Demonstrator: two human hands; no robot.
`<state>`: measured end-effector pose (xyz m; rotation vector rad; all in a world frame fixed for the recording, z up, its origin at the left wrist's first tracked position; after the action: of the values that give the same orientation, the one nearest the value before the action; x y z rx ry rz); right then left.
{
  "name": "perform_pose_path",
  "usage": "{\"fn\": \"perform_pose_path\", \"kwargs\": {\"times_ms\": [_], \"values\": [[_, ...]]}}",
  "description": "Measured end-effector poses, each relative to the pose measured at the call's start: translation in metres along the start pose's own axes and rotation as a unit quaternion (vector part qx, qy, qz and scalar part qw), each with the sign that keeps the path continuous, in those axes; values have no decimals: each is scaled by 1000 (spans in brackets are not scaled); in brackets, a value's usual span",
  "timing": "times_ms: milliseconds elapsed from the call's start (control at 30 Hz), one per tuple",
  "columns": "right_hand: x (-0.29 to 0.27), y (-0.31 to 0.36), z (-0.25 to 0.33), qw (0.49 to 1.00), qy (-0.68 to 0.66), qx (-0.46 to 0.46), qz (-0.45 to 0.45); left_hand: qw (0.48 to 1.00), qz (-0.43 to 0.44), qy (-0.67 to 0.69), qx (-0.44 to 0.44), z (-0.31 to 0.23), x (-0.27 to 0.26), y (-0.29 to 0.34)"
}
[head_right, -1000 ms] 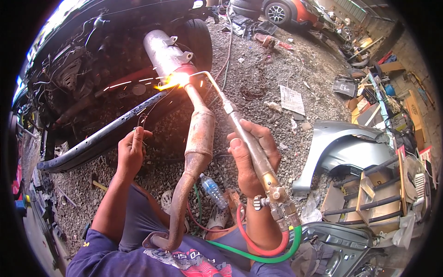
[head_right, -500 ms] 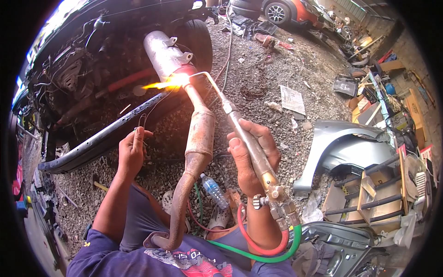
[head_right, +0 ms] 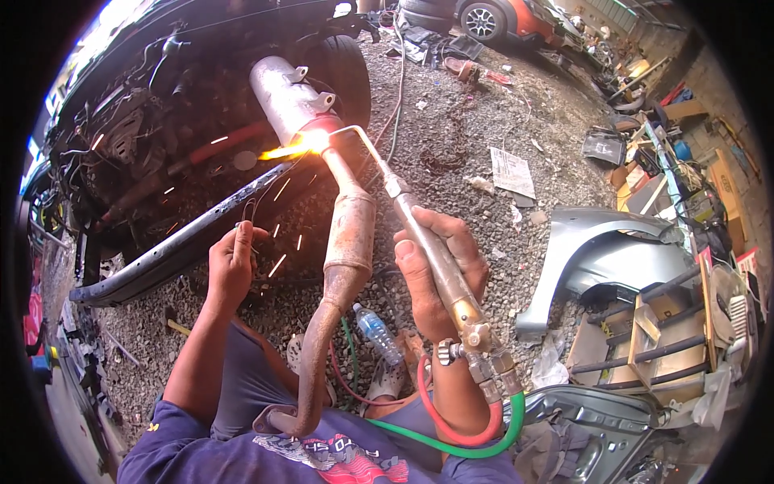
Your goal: Using a gas welding torch to repair or join sections of an automotive exhaust pipe and cooling it with water.
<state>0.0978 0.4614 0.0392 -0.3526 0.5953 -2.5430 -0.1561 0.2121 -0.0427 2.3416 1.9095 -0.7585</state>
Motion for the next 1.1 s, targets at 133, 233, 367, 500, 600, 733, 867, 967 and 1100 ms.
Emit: {"fn": "perform_pose_path", "kwargs": {"times_ms": [133,233,367,500,600,733,867,967,1100], "values": [[1,1,3,1000,9,-3,-1,1000,4,-1,-5,-2,1,0],[1,2,2,1000,5,1,0,1000,4,-5,3,-3,1,0],[1,1,4,1000,14,-3,1,1000,2,-7,15,-3,1,0],[0,2,0,999,27,-19,17,1000,5,-15,14,-2,1,-1],[0,2,0,998,38,-31,33,1000,2,-8,9,-3,1,0],[-1,2,1,999,34,-29,31,1000,0,-2,5,-2,3,0],[0,2,2,998,38,-32,29,1000,0,-3,7,0,4,-2],[0,2,3,999,35,-29,28,1000,-3,-15,10,-3,4,-2],[1,2,5,999,36,-24,28,1000,-5,-14,13,-5,3,-1]]}}
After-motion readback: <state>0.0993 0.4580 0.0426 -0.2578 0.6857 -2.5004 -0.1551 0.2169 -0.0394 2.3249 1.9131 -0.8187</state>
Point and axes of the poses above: each hand's wrist, its own y-axis away from the middle knuckle, its own x-axis out of the palm, z = x × y, the point moved 6 cm from there along -y, towards the middle knuckle, and after that the axes turned 12 degrees about -z, right-handed, at the moved point
